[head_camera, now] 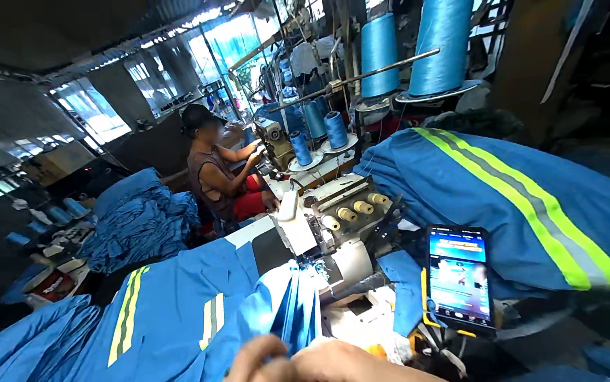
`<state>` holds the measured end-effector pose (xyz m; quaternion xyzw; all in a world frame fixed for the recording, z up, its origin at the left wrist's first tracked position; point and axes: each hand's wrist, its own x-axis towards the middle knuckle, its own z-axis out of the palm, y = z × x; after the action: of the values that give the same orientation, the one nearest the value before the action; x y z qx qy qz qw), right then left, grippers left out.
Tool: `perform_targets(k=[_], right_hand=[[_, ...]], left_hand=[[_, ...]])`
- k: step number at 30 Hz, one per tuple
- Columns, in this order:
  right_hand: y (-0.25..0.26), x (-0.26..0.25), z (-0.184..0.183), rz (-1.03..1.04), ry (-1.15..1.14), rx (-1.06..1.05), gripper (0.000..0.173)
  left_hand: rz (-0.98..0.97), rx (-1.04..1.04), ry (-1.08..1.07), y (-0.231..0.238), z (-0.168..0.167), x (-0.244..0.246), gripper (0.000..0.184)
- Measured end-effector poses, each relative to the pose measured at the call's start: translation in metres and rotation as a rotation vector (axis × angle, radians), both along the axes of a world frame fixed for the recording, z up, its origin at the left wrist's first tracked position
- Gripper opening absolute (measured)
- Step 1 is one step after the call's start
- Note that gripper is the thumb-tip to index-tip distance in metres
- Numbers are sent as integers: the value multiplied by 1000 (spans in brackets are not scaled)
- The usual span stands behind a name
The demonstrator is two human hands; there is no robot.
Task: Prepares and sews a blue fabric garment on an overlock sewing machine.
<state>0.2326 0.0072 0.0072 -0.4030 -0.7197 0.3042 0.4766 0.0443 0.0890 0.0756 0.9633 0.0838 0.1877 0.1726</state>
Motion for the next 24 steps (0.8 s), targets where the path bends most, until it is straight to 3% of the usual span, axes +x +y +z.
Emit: perform_targets(k=[2,5,8,11,15,19,24], right_hand=[[-5,-3,10,2,13,10,33],[-9,-2,16,-27,-40,30,31],[3,13,5,-137,-123,153,24],[35,35,-24,-391,-233,278,21],[57,51,-41,-636,-268,268,18],[42,54,-36,-470,-82,317,22],[-18,56,-44,-340,82,131,16]], left_hand=[[-59,-155,51,24,-5,1,52],[-77,-116,167,47,-13,0,51],[-96,-19,16,61,-4,-6,52],[-144,-44,-125,70,14,-8,47],[-324,-211,-239,80,23,13,41],[-448,-333,-264,95,26,42,44],[-443,-207,-8,123,28,70,46]])
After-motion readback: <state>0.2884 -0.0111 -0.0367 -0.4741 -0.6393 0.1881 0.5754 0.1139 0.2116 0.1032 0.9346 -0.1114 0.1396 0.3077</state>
